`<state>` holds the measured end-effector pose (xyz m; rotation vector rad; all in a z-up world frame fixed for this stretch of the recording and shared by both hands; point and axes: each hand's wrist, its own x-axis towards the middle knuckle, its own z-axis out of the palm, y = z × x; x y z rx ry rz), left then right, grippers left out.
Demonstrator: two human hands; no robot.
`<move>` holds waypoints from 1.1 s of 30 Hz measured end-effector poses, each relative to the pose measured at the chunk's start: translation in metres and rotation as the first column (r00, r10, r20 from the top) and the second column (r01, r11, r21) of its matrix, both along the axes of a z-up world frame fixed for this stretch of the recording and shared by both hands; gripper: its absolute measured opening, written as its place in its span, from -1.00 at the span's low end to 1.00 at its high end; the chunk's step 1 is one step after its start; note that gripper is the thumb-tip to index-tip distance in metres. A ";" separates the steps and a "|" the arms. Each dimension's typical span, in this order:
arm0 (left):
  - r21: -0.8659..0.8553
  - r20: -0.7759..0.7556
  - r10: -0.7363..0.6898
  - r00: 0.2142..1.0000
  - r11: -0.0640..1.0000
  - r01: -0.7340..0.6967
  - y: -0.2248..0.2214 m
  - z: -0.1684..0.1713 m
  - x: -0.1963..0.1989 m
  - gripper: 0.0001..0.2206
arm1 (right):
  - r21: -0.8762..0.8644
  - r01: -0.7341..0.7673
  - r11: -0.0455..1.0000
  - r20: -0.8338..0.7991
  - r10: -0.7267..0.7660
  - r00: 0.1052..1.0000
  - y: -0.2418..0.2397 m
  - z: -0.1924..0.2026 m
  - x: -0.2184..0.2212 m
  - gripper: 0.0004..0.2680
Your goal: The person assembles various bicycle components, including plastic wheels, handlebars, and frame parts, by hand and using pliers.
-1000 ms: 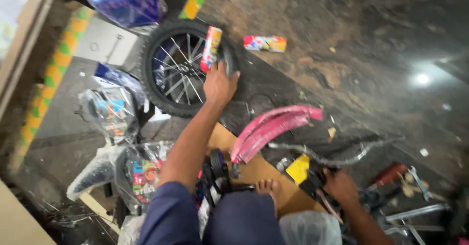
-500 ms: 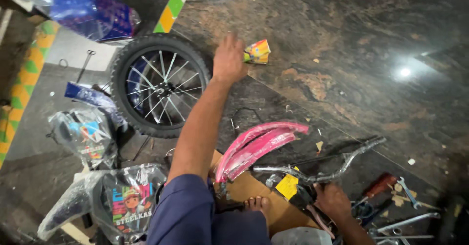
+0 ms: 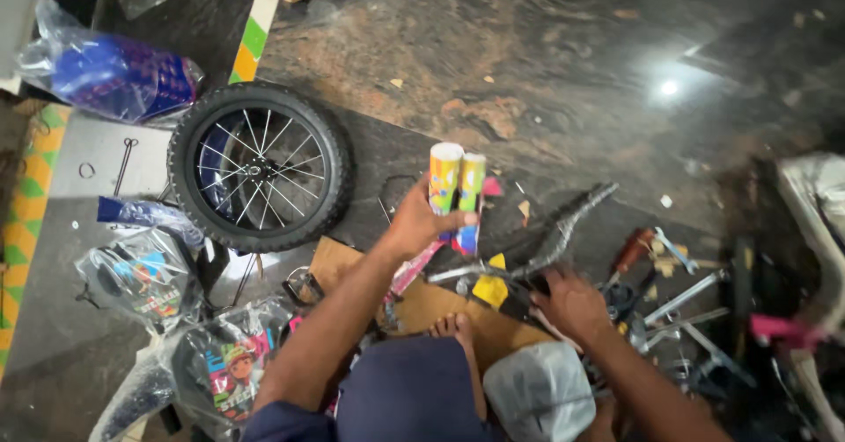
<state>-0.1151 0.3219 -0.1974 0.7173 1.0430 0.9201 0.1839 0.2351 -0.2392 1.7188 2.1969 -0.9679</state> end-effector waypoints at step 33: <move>0.101 0.011 -0.246 0.969 0.965 0.243 -0.120 0.106 0.060 -0.55 | -0.231 0.714 0.661 -0.722 -0.608 0.330 -0.066 0.131 -0.023 -0.83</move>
